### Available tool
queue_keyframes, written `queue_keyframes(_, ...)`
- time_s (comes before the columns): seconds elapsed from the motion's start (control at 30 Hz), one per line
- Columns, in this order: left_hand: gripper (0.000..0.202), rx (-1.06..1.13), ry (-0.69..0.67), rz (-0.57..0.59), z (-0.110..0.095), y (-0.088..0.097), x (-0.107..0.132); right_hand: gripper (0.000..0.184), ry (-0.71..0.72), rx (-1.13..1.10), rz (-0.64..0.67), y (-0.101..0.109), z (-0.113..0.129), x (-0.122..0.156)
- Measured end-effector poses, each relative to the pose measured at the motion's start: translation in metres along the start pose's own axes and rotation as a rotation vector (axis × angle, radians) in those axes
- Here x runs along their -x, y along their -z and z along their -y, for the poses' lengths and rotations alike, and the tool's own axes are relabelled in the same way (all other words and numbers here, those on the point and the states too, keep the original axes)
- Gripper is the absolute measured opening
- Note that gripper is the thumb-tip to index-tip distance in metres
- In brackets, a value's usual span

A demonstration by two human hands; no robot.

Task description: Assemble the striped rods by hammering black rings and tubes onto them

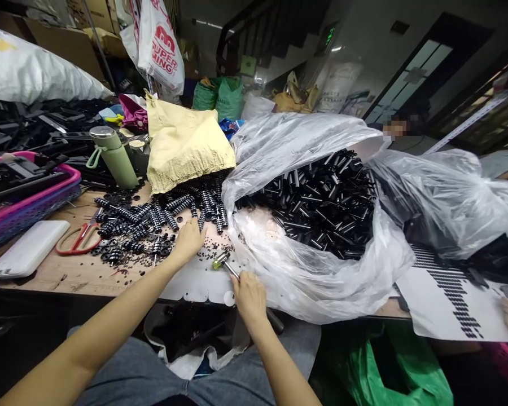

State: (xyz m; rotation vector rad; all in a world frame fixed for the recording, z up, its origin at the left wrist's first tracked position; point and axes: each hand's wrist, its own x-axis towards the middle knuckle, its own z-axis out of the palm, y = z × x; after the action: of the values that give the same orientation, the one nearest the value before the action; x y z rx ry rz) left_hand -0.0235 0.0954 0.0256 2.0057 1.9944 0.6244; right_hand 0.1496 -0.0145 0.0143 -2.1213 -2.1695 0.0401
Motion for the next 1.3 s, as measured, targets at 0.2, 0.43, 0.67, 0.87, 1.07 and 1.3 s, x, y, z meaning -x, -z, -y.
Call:
queue_keyframes(0.2,0.024,-0.038,-0.048,-0.01,0.01,0.012,-0.019,0.03,-0.033,-0.123,-0.259,0.036,-0.047,-0.046)
queue_keyframes(0.43,0.015,0.055,-0.231,0.106,0.012,0.053,0.044,0.026,-0.396,0.166,-0.114,0.061,-0.151,-0.135)
queue_keyframes(0.67,0.035,0.563,-0.111,0.048,0.005,0.006,0.065,0.015,-0.326,0.239,-0.025,0.062,-0.143,-0.156)
queue_keyframes(0.87,0.034,0.921,0.08,0.039,-0.018,-0.005,0.056,0.028,-0.113,0.294,-0.185,0.054,-0.061,-0.115)
queue_keyframes(1.07,0.032,1.168,0.313,0.177,-0.051,-0.021,0.034,0.028,-0.046,0.247,-0.235,0.024,0.009,-0.085)
queue_keyframes(1.3,0.028,1.24,0.328,0.321,-0.024,-0.002,0.029,0.073,0.404,-0.176,-0.083,0.045,0.017,-0.061)
